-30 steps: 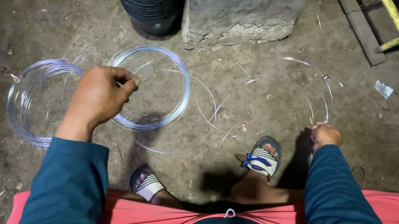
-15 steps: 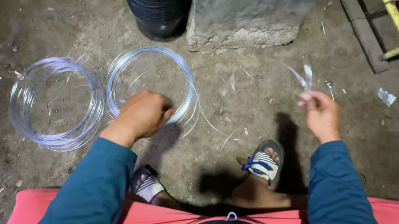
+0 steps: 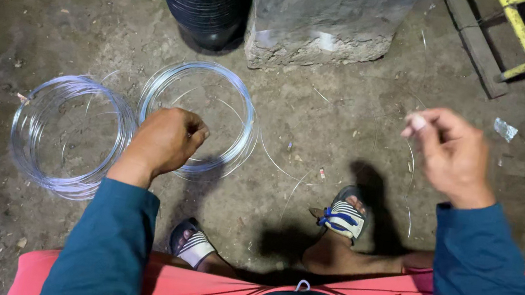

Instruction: The person sits on the floor and repeatedly cuts lengths of thin metal wire using pliers. They measure each piece by hand, cut it, and place it aside, continuing the process with multiple coils of wire.

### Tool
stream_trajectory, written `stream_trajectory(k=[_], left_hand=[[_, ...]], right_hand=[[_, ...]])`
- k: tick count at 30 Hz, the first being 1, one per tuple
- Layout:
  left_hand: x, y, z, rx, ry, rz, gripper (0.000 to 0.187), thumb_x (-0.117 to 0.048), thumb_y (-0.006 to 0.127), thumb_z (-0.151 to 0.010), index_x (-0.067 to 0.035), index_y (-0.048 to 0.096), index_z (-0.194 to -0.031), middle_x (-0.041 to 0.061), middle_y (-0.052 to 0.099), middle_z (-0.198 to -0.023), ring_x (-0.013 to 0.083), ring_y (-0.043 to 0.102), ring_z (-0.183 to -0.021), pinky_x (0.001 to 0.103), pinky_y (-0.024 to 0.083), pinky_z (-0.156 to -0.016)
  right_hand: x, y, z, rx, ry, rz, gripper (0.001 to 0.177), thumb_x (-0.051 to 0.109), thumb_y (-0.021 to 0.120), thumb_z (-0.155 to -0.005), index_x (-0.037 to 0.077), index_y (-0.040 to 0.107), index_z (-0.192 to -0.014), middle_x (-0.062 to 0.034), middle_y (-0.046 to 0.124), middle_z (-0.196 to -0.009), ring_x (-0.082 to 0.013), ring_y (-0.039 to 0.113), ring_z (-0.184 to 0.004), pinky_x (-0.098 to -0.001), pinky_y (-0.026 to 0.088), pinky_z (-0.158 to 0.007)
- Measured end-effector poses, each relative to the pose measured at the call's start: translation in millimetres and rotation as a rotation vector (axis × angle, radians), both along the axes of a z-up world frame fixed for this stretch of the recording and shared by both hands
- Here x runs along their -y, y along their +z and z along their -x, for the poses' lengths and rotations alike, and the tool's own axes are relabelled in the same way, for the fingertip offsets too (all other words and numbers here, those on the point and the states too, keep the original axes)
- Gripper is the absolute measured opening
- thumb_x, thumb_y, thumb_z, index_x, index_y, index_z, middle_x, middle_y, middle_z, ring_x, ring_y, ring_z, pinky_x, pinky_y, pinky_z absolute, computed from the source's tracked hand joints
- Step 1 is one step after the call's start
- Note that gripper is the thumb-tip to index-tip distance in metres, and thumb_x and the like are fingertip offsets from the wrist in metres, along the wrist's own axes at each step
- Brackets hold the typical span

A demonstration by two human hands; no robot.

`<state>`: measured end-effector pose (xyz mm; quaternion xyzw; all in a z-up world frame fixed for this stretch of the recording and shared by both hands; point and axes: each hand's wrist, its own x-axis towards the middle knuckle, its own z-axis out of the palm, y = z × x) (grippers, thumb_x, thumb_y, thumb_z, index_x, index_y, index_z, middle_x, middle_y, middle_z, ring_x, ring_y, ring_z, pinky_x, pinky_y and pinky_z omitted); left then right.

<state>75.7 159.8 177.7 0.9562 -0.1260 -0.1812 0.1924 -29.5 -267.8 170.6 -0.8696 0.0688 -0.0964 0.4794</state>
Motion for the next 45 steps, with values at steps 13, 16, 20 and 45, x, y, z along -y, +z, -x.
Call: stream_trajectory(k=[13, 16, 20, 45], left_hand=[[-76, 70, 3, -0.024, 0.220, -0.048, 0.026, -0.029, 0.071, -0.094, -0.007, 0.081, -0.105, 0.016, 0.073, -0.082, 0.0309, 0.067, -0.067, 0.042, 0.054, -0.067], [-87, 84, 8, -0.024, 0.314, -0.065, 0.026, -0.029, 0.071, -0.096, -0.007, 0.080, -0.104, 0.013, 0.071, -0.078, 0.0230, 0.065, -0.060, 0.040, 0.052, -0.061], [-87, 89, 11, -0.012, 0.379, -0.023, 0.024, -0.028, 0.073, -0.096, -0.007, 0.079, -0.105, 0.012, 0.070, -0.078, 0.0208, 0.058, -0.058, 0.040, 0.050, -0.059], [-84, 116, 47, 0.089, -0.032, 0.702, 0.016, -0.013, 0.070, -0.095, 0.000, 0.077, -0.102, 0.006, 0.077, -0.087, 0.0112, 0.066, -0.078, 0.027, 0.053, -0.069]], right_hand=[[139, -239, 19, -0.523, -0.687, -0.418, 0.012, 0.011, 0.061, -0.104, 0.005, 0.067, -0.112, -0.0093, 0.071, -0.099, -0.0143, 0.058, -0.073, -0.0302, 0.049, -0.065], [154, -263, 33, -0.618, -0.761, -0.308, 0.015, 0.012, 0.063, -0.104, 0.004, 0.066, -0.117, -0.0122, 0.070, -0.104, -0.0197, 0.059, -0.081, -0.0335, 0.049, -0.071], [166, -266, 40, -0.672, -0.781, -0.088, 0.022, 0.013, 0.067, -0.103, 0.003, 0.066, -0.122, -0.0162, 0.069, -0.111, -0.0269, 0.061, -0.092, -0.0379, 0.050, -0.080], [-244, 70, -82, 0.448, 0.886, 0.339, 0.013, 0.012, 0.070, -0.100, 0.010, 0.070, -0.113, -0.0123, 0.072, -0.098, -0.0313, 0.070, -0.089, -0.0406, 0.055, -0.074]])
